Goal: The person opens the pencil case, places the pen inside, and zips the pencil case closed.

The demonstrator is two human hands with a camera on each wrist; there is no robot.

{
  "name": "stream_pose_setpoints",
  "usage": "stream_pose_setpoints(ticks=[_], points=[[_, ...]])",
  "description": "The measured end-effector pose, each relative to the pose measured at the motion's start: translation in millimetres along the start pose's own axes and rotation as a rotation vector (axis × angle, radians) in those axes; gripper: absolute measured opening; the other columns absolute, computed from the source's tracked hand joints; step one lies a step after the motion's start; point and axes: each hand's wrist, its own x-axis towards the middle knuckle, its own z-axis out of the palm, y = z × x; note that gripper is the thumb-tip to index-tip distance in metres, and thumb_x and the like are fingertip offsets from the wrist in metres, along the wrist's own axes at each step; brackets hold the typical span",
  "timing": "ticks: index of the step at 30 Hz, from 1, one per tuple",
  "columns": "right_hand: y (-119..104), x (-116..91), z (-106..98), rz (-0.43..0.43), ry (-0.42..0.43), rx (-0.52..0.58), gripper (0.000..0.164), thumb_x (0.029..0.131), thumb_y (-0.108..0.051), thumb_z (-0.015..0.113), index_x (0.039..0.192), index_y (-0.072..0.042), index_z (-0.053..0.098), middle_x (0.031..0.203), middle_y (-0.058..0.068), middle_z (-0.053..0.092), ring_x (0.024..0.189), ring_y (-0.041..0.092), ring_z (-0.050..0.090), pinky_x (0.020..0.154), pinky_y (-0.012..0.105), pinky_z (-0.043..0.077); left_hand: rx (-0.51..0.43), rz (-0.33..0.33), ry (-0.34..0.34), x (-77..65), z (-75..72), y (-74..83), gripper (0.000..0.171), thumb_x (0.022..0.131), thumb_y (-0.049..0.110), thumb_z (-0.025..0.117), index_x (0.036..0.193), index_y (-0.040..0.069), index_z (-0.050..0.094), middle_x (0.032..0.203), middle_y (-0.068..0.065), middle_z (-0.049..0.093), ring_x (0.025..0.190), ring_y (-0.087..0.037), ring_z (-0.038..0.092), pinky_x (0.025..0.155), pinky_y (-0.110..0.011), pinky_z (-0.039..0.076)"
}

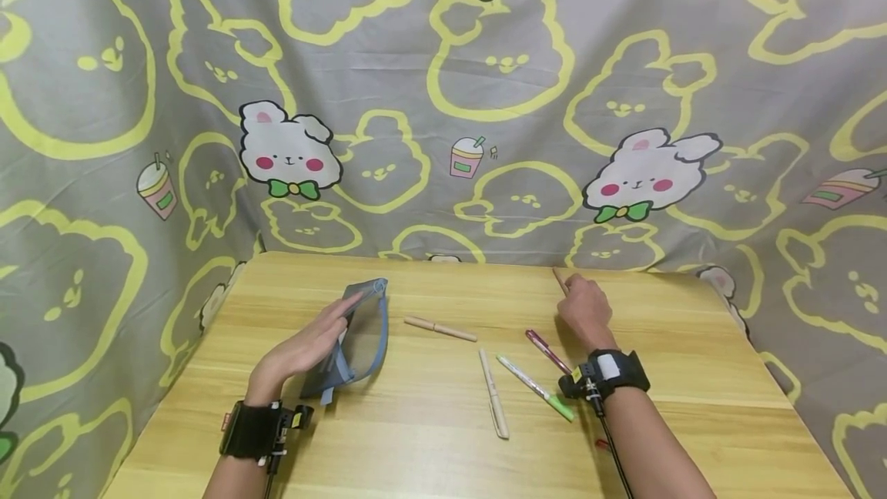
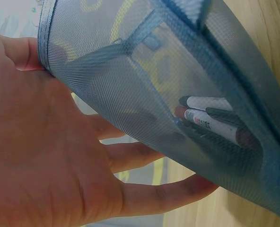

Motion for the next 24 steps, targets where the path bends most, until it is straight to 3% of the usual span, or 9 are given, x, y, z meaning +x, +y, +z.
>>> stream_pose_setpoints(ticks=[9, 17, 24], points=[[-8, -5, -11, -0.003, 0.048, 0.071, 0.05, 0.086, -0.001, 0.056, 0.135, 0.002, 0.06, 0.111, 0.028, 0.068, 0.09, 0.042, 0.066, 0.062, 0.048, 0.053, -0.004, -0.016, -0.006, -0.7, -0.6, 0.4, 0.054, 0.112, 0.019, 0.019, 0.164, 0.004, 0.017, 0.166, -0.029, 0.013, 0.152, -0.051, 0.01, 0.116, -0.072, 0.013], [-37, -20, -22, -0.02, 0.059, 0.2, 0.048, 0.092, -0.003, 0.057, 0.139, 0.003, 0.059, 0.11, 0.026, 0.07, 0.078, 0.033, 0.065, 0.055, 0.036, 0.046, 0.008, -0.019, 0.001, -0.9, 0.3, 0.9, 0.054, 0.112, 0.019, 0.019, 0.164, 0.004, 0.017, 0.166, -0.029, 0.014, 0.152, -0.051, 0.01, 0.116, -0.072, 0.013], [-60, -36, -23, -0.097, 0.117, 0.253, 0.047, 0.091, -0.003, 0.057, 0.137, 0.001, 0.062, 0.11, 0.022, 0.071, 0.086, 0.035, 0.068, 0.058, 0.036, 0.049, 0.002, -0.008, -0.004, -0.7, 0.3, 1.8, 0.054, 0.112, 0.017, 0.019, 0.164, 0.003, 0.016, 0.166, -0.029, 0.014, 0.152, -0.052, 0.01, 0.116, -0.073, 0.012]])
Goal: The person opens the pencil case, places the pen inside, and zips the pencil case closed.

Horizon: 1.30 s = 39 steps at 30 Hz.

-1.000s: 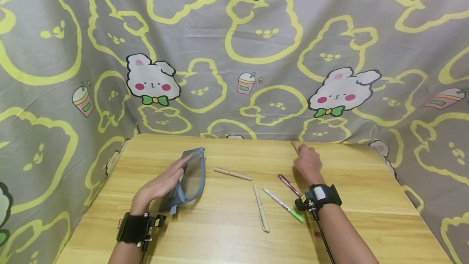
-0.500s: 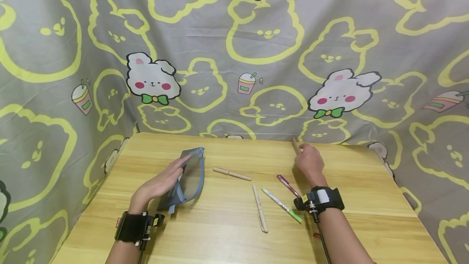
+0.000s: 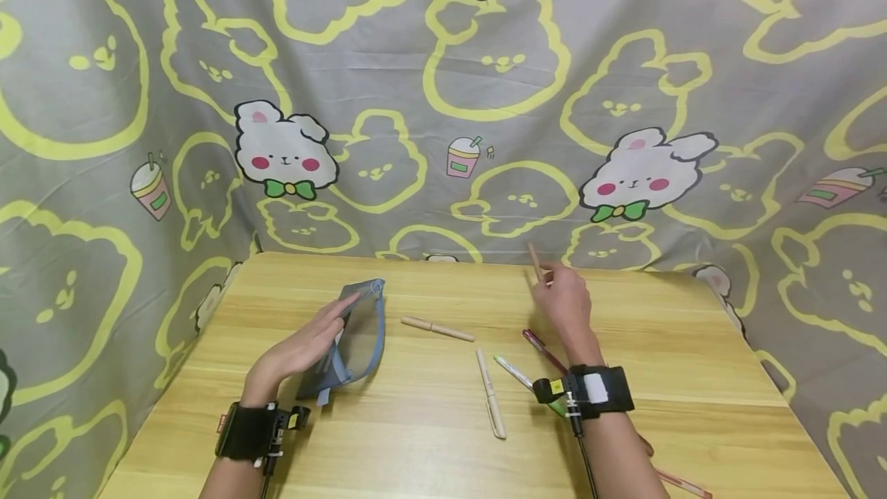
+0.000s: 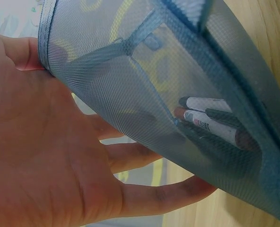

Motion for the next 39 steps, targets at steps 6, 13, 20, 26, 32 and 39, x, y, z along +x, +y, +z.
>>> stream_pose_setpoints(ticks=[6, 13, 20, 26, 32, 39], points=[[-21, -13, 5, -0.06, 0.04, 0.075, 0.046, 0.09, -0.002, 0.059, 0.136, -0.003, 0.064, 0.109, 0.019, 0.072, 0.094, 0.034, 0.072, 0.071, 0.047, 0.057, -0.005, 0.012, 0.002, -0.9, 0.3, -1.7, 0.054, 0.112, 0.017, 0.02, 0.164, 0.002, 0.017, 0.166, -0.03, 0.014, 0.151, -0.053, 0.009, 0.116, -0.073, 0.011], [-33, -35, 16, -0.093, 0.04, 0.152, 0.042, 0.091, 0.0, 0.06, 0.132, -0.004, 0.067, 0.108, 0.016, 0.073, 0.095, 0.033, 0.072, 0.073, 0.049, 0.058, 0.001, 0.019, -0.015, -2.6, 3.1, -2.9, 0.054, 0.112, 0.019, 0.02, 0.163, 0.001, 0.018, 0.165, -0.031, 0.015, 0.15, -0.054, 0.011, 0.115, -0.073, 0.012], [-47, -50, 19, -0.13, 0.073, 0.195, 0.038, 0.091, 0.001, 0.063, 0.128, -0.004, 0.07, 0.105, 0.014, 0.074, 0.094, 0.032, 0.072, 0.074, 0.049, 0.057, -0.007, 0.017, -0.02, -1.6, 2.6, -1.5, 0.054, 0.112, 0.019, 0.02, 0.163, 0.001, 0.017, 0.165, -0.031, 0.014, 0.151, -0.054, 0.01, 0.115, -0.074, 0.012], [-57, -59, 22, -0.178, 0.084, 0.238, 0.035, 0.09, 0.003, 0.065, 0.124, -0.003, 0.071, 0.103, 0.013, 0.074, 0.091, 0.03, 0.073, 0.073, 0.047, 0.059, -0.001, 0.021, -0.018, 0.2, 1.0, -0.4, 0.054, 0.113, 0.019, 0.019, 0.163, 0.001, 0.017, 0.165, -0.031, 0.013, 0.151, -0.054, 0.009, 0.114, -0.075, 0.012], [-57, -65, 38, -0.198, 0.054, 0.229, 0.036, 0.089, 0.003, 0.067, 0.124, -0.003, 0.071, 0.102, 0.011, 0.073, 0.09, 0.027, 0.072, 0.072, 0.044, 0.059, 0.003, 0.021, -0.013, 1.7, 1.9, -1.1, 0.054, 0.113, 0.021, 0.019, 0.164, 0.002, 0.017, 0.166, -0.03, 0.013, 0.151, -0.053, 0.007, 0.114, -0.075, 0.011], [-68, -74, 49, -0.219, 0.032, 0.265, 0.035, 0.09, 0.003, 0.067, 0.123, -0.006, 0.072, 0.1, 0.008, 0.072, 0.088, 0.023, 0.071, 0.067, 0.037, 0.059, -0.004, 0.009, -0.006, 1.3, 2.1, -1.1, 0.055, 0.112, 0.021, 0.018, 0.164, 0.003, 0.015, 0.166, -0.031, 0.011, 0.151, -0.054, 0.007, 0.114, -0.075, 0.009]])
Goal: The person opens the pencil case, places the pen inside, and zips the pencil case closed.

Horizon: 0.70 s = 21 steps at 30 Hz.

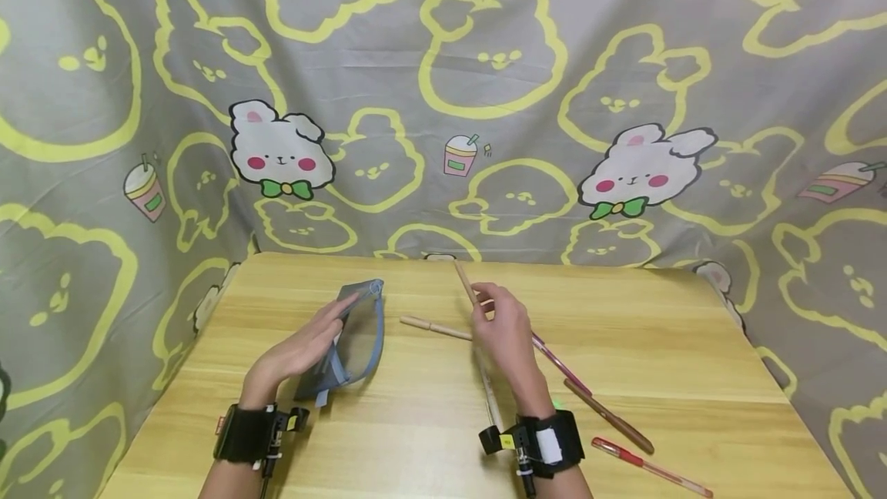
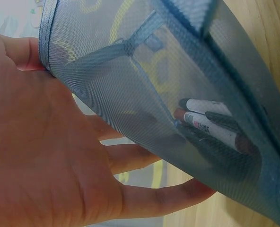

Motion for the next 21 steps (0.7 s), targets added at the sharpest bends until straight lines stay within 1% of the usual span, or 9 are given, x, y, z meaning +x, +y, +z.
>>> stream_pose_setpoints(ticks=[5, 8, 13, 16, 21], points=[[-8, -5, 14, -0.007, -0.064, 0.048, 0.035, 0.088, 0.005, 0.068, 0.122, -0.003, 0.072, 0.101, 0.008, 0.073, 0.088, 0.023, 0.071, 0.066, 0.033, 0.059, 0.001, 0.001, -0.002, -1.7, -0.5, -0.1, 0.055, 0.112, 0.022, 0.019, 0.164, 0.003, 0.015, 0.166, -0.031, 0.01, 0.151, -0.054, 0.006, 0.113, -0.077, 0.01], [-11, -7, 22, 0.001, -0.097, 0.069, 0.032, 0.089, 0.004, 0.07, 0.12, -0.003, 0.073, 0.101, 0.007, 0.075, 0.088, 0.022, 0.071, 0.067, 0.031, 0.058, 0.006, 0.011, -0.001, -1.7, -1.2, 0.6, 0.055, 0.112, 0.021, 0.019, 0.164, 0.002, 0.015, 0.166, -0.031, 0.011, 0.151, -0.054, 0.006, 0.113, -0.077, 0.01], [-17, -11, 33, 0.016, -0.145, 0.106, 0.028, 0.089, 0.003, 0.069, 0.117, -0.002, 0.074, 0.1, 0.008, 0.074, 0.087, 0.023, 0.071, 0.066, 0.028, 0.058, 0.005, 0.014, -0.004, -1.1, -2.2, 1.5, 0.055, 0.112, 0.022, 0.019, 0.164, 0.001, 0.015, 0.166, -0.031, 0.011, 0.151, -0.055, 0.007, 0.114, -0.076, 0.01], [-19, -13, 37, 0.043, -0.177, 0.151, 0.028, 0.089, 0.004, 0.068, 0.117, 0.0, 0.073, 0.099, 0.011, 0.073, 0.086, 0.023, 0.071, 0.066, 0.026, 0.059, -0.003, 0.012, -0.006, -0.4, -2.6, 1.7, 0.056, 0.112, 0.022, 0.018, 0.164, 0.001, 0.015, 0.166, -0.031, 0.011, 0.151, -0.054, 0.007, 0.114, -0.075, 0.01], [-25, -15, 46, 0.108, -0.267, 0.237, 0.031, 0.09, 0.004, 0.067, 0.121, 0.004, 0.07, 0.1, 0.012, 0.07, 0.085, 0.022, 0.072, 0.065, 0.025, 0.059, -0.008, -0.003, -0.004, 0.4, -2.8, 1.3, 0.056, 0.112, 0.021, 0.018, 0.164, 0.001, 0.015, 0.166, -0.03, 0.012, 0.151, -0.053, 0.008, 0.115, -0.074, 0.011]])
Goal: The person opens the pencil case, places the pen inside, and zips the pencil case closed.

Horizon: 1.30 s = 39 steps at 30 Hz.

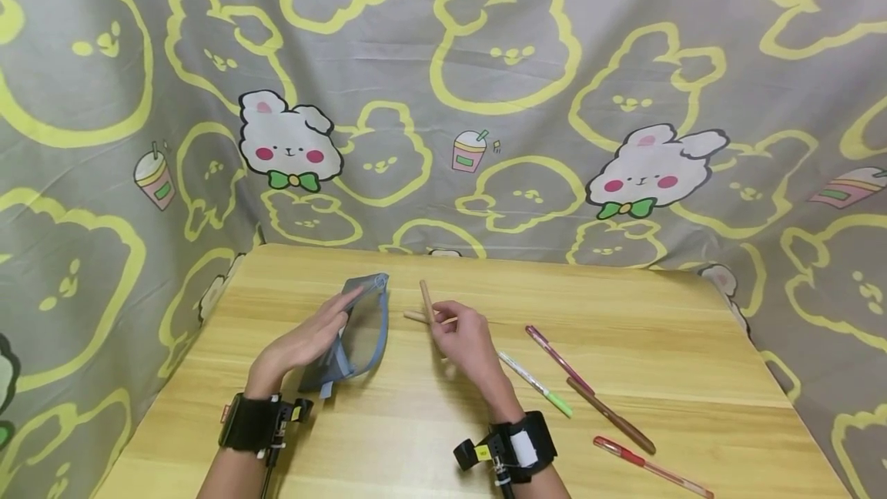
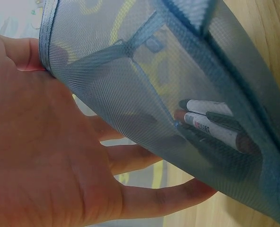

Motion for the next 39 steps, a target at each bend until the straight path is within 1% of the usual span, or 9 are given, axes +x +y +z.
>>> stream_pose_setpoints(ticks=[4, 10, 13, 20, 22, 25, 30, 36, 39], points=[[-4, 3, 11, 0.043, -0.063, 0.021, 0.032, 0.092, 0.002, 0.068, 0.124, 0.005, 0.068, 0.1, 0.01, 0.069, 0.087, 0.021, 0.072, 0.069, 0.025, 0.06, -0.003, -0.009, 0.001, 1.4, -0.2, 0.7, 0.055, 0.111, 0.02, 0.019, 0.164, 0.002, 0.015, 0.166, -0.03, 0.012, 0.152, -0.052, 0.008, 0.116, -0.073, 0.011], [-11, 4, 33, 0.079, -0.129, 0.063, 0.033, 0.092, 0.0, 0.069, 0.125, 0.005, 0.068, 0.1, 0.008, 0.069, 0.086, 0.02, 0.072, 0.067, 0.027, 0.06, -0.003, -0.003, 0.012, -1.4, -0.2, -0.5, 0.055, 0.112, 0.018, 0.02, 0.164, 0.002, 0.015, 0.166, -0.029, 0.013, 0.152, -0.051, 0.01, 0.117, -0.071, 0.012], [-15, 5, 43, 0.092, -0.139, 0.074, 0.035, 0.091, -0.001, 0.069, 0.126, 0.005, 0.068, 0.098, 0.006, 0.069, 0.08, 0.017, 0.071, 0.063, 0.027, 0.059, -0.006, -0.008, 0.014, -3.3, -0.1, -0.8, 0.055, 0.112, 0.018, 0.02, 0.164, 0.003, 0.015, 0.166, -0.029, 0.013, 0.152, -0.051, 0.01, 0.117, -0.071, 0.012], [-25, 13, 60, 0.094, -0.114, 0.061, 0.032, 0.089, -0.001, 0.07, 0.121, 0.004, 0.072, 0.091, 0.007, 0.07, 0.068, 0.013, 0.068, 0.057, 0.024, 0.055, -0.013, -0.027, 0.01, -3.3, -0.5, 1.3, 0.055, 0.112, 0.02, 0.019, 0.164, 0.004, 0.014, 0.166, -0.03, 0.012, 0.152, -0.051, 0.009, 0.117, -0.072, 0.013], [-27, 16, 64, 0.103, -0.125, 0.068, 0.032, 0.09, 0.0, 0.07, 0.121, 0.004, 0.072, 0.09, 0.007, 0.07, 0.068, 0.011, 0.067, 0.058, 0.024, 0.055, -0.018, -0.031, 0.006, -2.6, -0.6, 1.9, 0.056, 0.112, 0.021, 0.019, 0.165, 0.004, 0.014, 0.166, -0.03, 0.011, 0.152, -0.051, 0.009, 0.116, -0.072, 0.013], [-29, 18, 71, 0.115, -0.173, 0.14, 0.031, 0.092, 0.001, 0.067, 0.123, 0.006, 0.07, 0.096, 0.009, 0.072, 0.073, 0.015, 0.071, 0.062, 0.026, 0.059, -0.029, -0.037, 0.0, -2.6, -0.4, 1.5, 0.056, 0.112, 0.022, 0.018, 0.165, 0.005, 0.012, 0.167, -0.03, 0.01, 0.152, -0.051, 0.009, 0.115, -0.073, 0.013], [-30, 19, 76, 0.064, -0.23, 0.193, 0.03, 0.092, 0.003, 0.066, 0.122, 0.006, 0.07, 0.11, 0.015, 0.074, 0.092, 0.018, 0.072, 0.077, 0.028, 0.06, -0.038, -0.023, 0.001, -2.2, -0.6, 0.6, 0.056, 0.111, 0.018, 0.018, 0.164, 0.003, 0.011, 0.166, -0.031, 0.009, 0.151, -0.053, 0.01, 0.116, -0.073, 0.012], [-34, 18, 71, 0.024, -0.198, 0.104, 0.031, 0.089, 0.006, 0.063, 0.118, -0.001, 0.074, 0.111, 0.011, 0.074, 0.096, 0.019, 0.069, 0.083, 0.029, 0.057, -0.035, -0.015, 0.005, -1.4, -1.6, -0.5, 0.055, 0.111, 0.017, 0.018, 0.164, 0.003, 0.013, 0.166, -0.03, 0.01, 0.151, -0.052, 0.009, 0.116, -0.073, 0.012], [-35, 16, 65, -0.039, -0.166, 0.032, 0.029, 0.091, 0.006, 0.063, 0.115, -0.003, 0.075, 0.109, 0.008, 0.075, 0.096, 0.02, 0.069, 0.082, 0.03, 0.057, -0.033, -0.019, 0.002, -1.7, -1.9, -0.4, 0.055, 0.112, 0.018, 0.018, 0.164, 0.003, 0.013, 0.166, -0.03, 0.011, 0.152, -0.052, 0.009, 0.116, -0.073, 0.012]])
